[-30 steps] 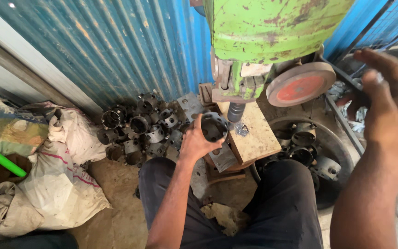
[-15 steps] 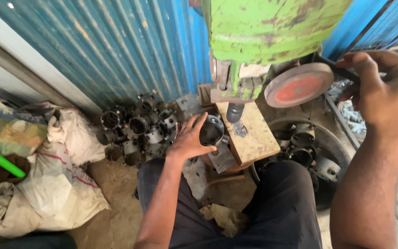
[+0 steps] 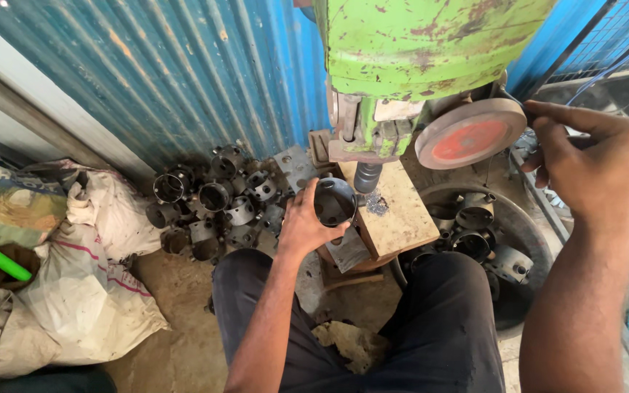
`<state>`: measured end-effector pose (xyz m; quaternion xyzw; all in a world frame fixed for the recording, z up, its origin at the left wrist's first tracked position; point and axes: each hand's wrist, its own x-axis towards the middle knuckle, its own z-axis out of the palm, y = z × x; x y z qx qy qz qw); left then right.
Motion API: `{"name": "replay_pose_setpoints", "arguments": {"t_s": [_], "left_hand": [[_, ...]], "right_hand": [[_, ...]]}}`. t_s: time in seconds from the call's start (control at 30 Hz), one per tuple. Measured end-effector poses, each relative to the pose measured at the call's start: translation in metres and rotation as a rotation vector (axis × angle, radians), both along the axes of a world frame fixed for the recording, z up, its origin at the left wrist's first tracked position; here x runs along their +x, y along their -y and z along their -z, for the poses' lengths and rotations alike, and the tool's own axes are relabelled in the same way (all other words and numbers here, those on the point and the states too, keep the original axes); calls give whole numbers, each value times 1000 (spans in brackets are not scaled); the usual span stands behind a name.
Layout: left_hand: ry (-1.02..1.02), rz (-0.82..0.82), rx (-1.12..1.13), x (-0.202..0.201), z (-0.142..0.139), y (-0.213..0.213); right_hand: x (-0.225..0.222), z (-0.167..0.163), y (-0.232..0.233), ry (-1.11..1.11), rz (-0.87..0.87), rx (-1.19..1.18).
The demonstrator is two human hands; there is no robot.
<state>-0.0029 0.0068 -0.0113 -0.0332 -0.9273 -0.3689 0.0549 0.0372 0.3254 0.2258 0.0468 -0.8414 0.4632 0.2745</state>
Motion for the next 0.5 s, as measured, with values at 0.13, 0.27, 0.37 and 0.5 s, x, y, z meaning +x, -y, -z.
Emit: {"name": "replay_pose_setpoints", "arguments": {"t_s": [0.13, 0.27, 0.37, 0.5], "left_hand": [[-11, -5, 3, 1, 1, -2], [-40, 5, -2, 1, 2, -2], [-26, 3, -4, 0, 3, -1], [8, 5, -14, 0, 5, -1]], "right_hand": [[-2, 18, -6, -2, -1, -62], [-3, 37, -9, 4, 4, -88], [-3, 49, -11, -28, -17, -122], [-5, 60, -12, -47, -3, -126]]}}
